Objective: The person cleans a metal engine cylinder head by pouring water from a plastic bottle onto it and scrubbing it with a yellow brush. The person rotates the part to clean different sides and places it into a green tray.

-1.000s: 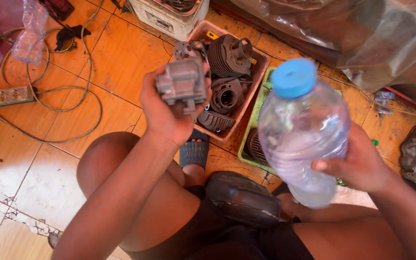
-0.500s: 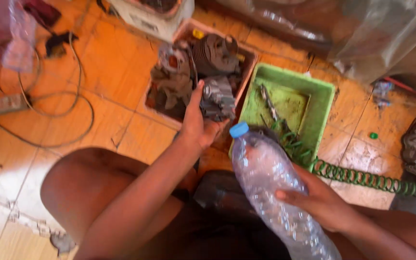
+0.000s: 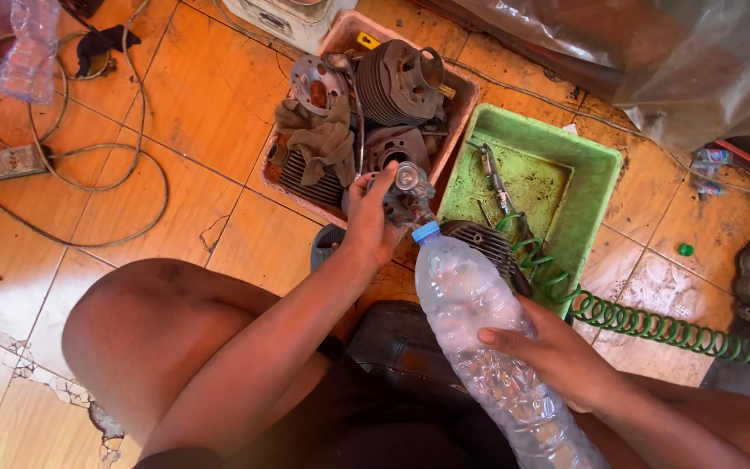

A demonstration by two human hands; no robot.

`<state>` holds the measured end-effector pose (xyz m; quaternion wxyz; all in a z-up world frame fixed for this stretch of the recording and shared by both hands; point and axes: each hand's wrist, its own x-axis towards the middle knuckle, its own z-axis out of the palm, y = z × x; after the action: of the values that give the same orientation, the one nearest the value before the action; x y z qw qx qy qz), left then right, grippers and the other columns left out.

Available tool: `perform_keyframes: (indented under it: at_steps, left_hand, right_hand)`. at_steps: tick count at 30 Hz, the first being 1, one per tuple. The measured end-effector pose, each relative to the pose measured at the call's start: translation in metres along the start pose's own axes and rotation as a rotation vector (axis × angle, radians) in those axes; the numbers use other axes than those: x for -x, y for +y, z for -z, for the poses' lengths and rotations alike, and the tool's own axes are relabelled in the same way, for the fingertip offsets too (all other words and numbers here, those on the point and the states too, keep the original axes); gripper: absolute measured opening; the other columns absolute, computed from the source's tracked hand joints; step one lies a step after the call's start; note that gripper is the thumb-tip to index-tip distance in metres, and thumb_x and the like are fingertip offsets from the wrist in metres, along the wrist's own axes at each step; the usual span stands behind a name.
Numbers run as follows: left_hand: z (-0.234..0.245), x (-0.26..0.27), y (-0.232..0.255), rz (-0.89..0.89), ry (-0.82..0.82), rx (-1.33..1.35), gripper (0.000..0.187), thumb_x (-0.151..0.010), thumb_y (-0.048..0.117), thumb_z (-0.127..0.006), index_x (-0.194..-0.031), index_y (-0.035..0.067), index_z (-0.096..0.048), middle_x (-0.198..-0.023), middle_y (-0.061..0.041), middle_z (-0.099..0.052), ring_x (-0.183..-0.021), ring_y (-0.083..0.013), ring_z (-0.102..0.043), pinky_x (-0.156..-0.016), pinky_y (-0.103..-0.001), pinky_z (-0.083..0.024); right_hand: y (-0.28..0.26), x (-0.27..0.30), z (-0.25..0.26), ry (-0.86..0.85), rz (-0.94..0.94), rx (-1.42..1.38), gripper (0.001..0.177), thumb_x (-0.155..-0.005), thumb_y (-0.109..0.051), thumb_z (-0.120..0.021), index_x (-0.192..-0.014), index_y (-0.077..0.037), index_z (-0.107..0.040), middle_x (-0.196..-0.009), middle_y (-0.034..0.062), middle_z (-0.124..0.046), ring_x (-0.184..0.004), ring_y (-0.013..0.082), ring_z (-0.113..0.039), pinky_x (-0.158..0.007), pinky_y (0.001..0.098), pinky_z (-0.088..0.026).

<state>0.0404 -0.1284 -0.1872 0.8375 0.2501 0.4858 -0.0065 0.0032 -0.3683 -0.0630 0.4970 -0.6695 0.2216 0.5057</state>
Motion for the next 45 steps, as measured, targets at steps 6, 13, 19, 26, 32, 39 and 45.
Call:
perform_keyframes:
  at_steps: [6, 13, 19, 26, 32, 39, 45]
  left_hand:
    - [0.002, -0.014, -0.002, -0.003, 0.055, -0.054, 0.046, -0.073, 0.028, -0.081, -0.108, 0.024, -0.051, -0.112, -0.008, -0.068, -0.093, -0.0245, -0.064, -0.056, -0.038, -0.053]
    - [0.004, -0.017, 0.01, 0.034, 0.095, -0.079, 0.09, -0.064, 0.031, -0.084, -0.142, 0.012, -0.045, -0.136, -0.016, -0.063, -0.105, -0.0235, -0.063, -0.072, -0.039, -0.056]
    - [0.014, -0.028, 0.007, 0.01, 0.096, -0.395, 0.115, -0.059, 0.039, -0.081, -0.157, 0.007, -0.03, -0.155, -0.017, -0.044, -0.145, -0.029, -0.042, -0.121, -0.043, -0.029]
    - [0.026, -0.027, 0.008, -0.38, -0.056, -0.748, 0.067, -0.074, 0.035, -0.085, -0.129, 0.019, -0.048, -0.12, -0.011, -0.062, -0.103, -0.0225, -0.063, -0.083, -0.034, -0.056]
    - [0.027, -0.021, 0.01, -0.717, -0.253, -1.119, 0.07, -0.076, 0.028, -0.088, -0.133, 0.019, -0.047, -0.12, -0.01, -0.064, -0.1, -0.0235, -0.064, -0.078, -0.035, -0.052]
    - [0.041, -0.033, -0.003, -0.948, -0.444, -1.248, 0.073, -0.08, 0.022, -0.089, -0.139, 0.013, -0.047, -0.132, -0.012, -0.059, -0.119, -0.0314, -0.06, -0.094, -0.042, -0.048]
    - [0.042, -0.037, -0.007, -0.959, -0.456, -1.291, 0.073, -0.079, 0.031, -0.088, -0.139, 0.015, -0.05, -0.132, -0.013, -0.061, -0.121, -0.0337, -0.061, -0.092, -0.044, -0.049]
  right_hand:
    - [-0.023, 0.001, -0.019, 0.079, -0.055, -0.027, 0.05, -0.079, -0.016, -0.071, -0.126, 0.004, -0.07, -0.113, 0.0217, -0.079, -0.093, 0.0342, -0.072, -0.078, 0.0467, -0.058]
    - [-0.023, -0.014, -0.017, 0.111, -0.012, -0.067, 0.046, -0.083, -0.016, -0.07, -0.124, 0.004, -0.067, -0.102, 0.0239, -0.074, -0.081, 0.0359, -0.069, -0.07, 0.0496, -0.056]
    - [-0.025, -0.02, -0.016, 0.098, 0.038, -0.087, 0.041, -0.084, -0.014, -0.071, -0.119, 0.006, -0.065, -0.098, 0.0251, -0.074, -0.075, 0.0363, -0.069, -0.066, 0.0506, -0.058]
    - [-0.029, -0.02, -0.013, 0.118, 0.033, 0.058, 0.045, -0.082, -0.019, -0.072, -0.122, 0.002, -0.069, -0.102, 0.0203, -0.077, -0.084, 0.0306, -0.07, -0.074, 0.0441, -0.056]
    - [-0.031, -0.02, -0.009, 0.135, 0.042, 0.208, 0.044, -0.08, -0.027, -0.073, -0.117, -0.002, -0.071, -0.1, 0.0158, -0.079, -0.085, 0.0261, -0.072, -0.074, 0.0398, -0.057]
    - [-0.031, -0.022, -0.005, 0.109, 0.056, 0.329, 0.047, -0.079, -0.034, -0.072, -0.117, -0.007, -0.075, -0.103, 0.0085, -0.08, -0.089, 0.0193, -0.071, -0.078, 0.0335, -0.054]
    - [-0.026, -0.025, -0.002, 0.086, 0.054, 0.262, 0.045, -0.08, -0.03, -0.073, -0.117, -0.004, -0.076, -0.102, 0.0097, -0.079, -0.089, 0.0202, -0.069, -0.077, 0.0353, -0.054]
